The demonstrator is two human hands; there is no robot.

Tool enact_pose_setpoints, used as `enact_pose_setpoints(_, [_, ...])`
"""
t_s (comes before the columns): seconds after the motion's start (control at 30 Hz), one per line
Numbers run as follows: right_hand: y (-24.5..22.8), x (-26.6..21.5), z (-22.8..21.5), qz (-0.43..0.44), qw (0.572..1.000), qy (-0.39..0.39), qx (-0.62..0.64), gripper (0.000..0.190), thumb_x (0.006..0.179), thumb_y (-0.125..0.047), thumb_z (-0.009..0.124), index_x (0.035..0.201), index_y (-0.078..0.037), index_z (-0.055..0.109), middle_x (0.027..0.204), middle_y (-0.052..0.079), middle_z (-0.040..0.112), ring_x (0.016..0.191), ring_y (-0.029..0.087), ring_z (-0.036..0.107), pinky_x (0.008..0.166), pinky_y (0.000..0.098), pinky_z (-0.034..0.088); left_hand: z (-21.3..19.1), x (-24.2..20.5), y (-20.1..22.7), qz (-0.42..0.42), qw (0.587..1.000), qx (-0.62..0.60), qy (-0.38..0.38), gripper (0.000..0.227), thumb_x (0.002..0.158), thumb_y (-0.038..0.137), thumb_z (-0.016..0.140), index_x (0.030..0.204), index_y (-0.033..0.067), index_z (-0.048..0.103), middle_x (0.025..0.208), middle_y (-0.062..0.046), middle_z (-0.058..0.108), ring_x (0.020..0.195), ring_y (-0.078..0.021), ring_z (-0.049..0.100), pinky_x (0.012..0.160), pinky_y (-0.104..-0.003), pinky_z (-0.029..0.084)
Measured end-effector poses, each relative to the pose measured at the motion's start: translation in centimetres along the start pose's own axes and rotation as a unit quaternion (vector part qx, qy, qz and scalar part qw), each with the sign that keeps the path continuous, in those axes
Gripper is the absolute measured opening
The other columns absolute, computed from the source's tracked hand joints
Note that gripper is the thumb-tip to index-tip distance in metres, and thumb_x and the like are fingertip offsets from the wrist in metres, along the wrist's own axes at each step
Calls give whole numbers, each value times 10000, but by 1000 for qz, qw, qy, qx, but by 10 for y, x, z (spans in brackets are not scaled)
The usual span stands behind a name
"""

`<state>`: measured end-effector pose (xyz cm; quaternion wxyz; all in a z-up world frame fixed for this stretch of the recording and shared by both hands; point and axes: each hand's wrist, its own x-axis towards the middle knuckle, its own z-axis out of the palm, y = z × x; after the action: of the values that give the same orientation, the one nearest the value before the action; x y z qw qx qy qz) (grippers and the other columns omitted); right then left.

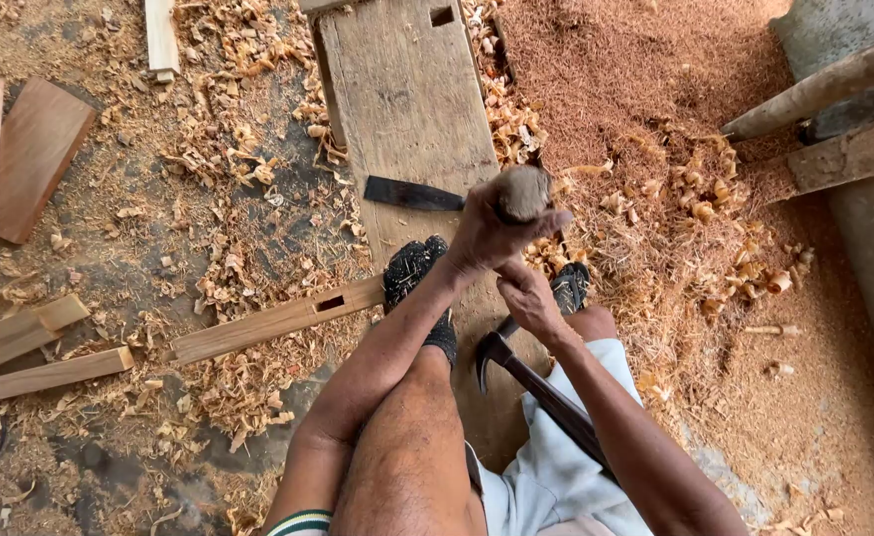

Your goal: Chiseling a mortise hole into a wooden beam using a chisel and hammer.

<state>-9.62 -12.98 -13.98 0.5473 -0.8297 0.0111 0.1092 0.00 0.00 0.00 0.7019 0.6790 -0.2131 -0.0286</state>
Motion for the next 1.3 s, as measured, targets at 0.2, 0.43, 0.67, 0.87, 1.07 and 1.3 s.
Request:
enact_pose_setpoints(0.2, [15,-9,5,-19,1000,13,14,457,927,-77,548,1372,-95,649,936,122,698,788,179,639,698,320,525,7,3,-16,99,994,50,-20,340,927,353,832,1031,78,661,921,-38,721,848,-125,730,752,-297,642])
enact_pose_setpoints(0.43, [-1,-127,-8,-102,981,41,-159,615,916,-244,713,1459,-93,466,1098,245,675,957,418,677,760,502,565,9,-11,-21,158,970,177,-60,426,912,368,846,1169,97,640,889,-40,726,767,-135,744,697,-287,680])
enact_pose_setpoints(0.67, [-9,-169,-15,58,880,-166,-441,875,874,-179,657,1630,-349,251,944,185,627,742,344,675,624,500,560,5,-5,-11,186,967,174,-19,338,928,401,754,1067,117,635,872,-33,711,775,-151,751,687,-302,663])
enact_pose_setpoints(0.87, [-25,-165,-49,91,920,-182,-335,846,854,-148,646,1591,-382,303,844,174,678,726,350,687,657,495,537,-5,10,-18,-1,1000,19,5,344,916,409,776,1008,99,660,854,-9,728,791,-119,767,697,-305,695])
enact_pose_setpoints(1.07, [-97,-164,-92,132,983,-54,-118,825,881,-188,698,1603,-294,313,727,186,655,623,244,646,630,397,563,2,1,-23,54,996,78,-3,288,906,305,811,989,77,656,836,-27,727,762,-128,742,704,-300,677])
enact_pose_setpoints(1.3, [-178,-140,-147,-140,964,140,-179,783,922,-86,707,1616,-64,345,1167,172,736,876,168,733,692,301,619,1,-7,-21,213,946,244,-12,232,873,189,834,931,104,626,790,-61,688,703,-195,703,633,-337,604])
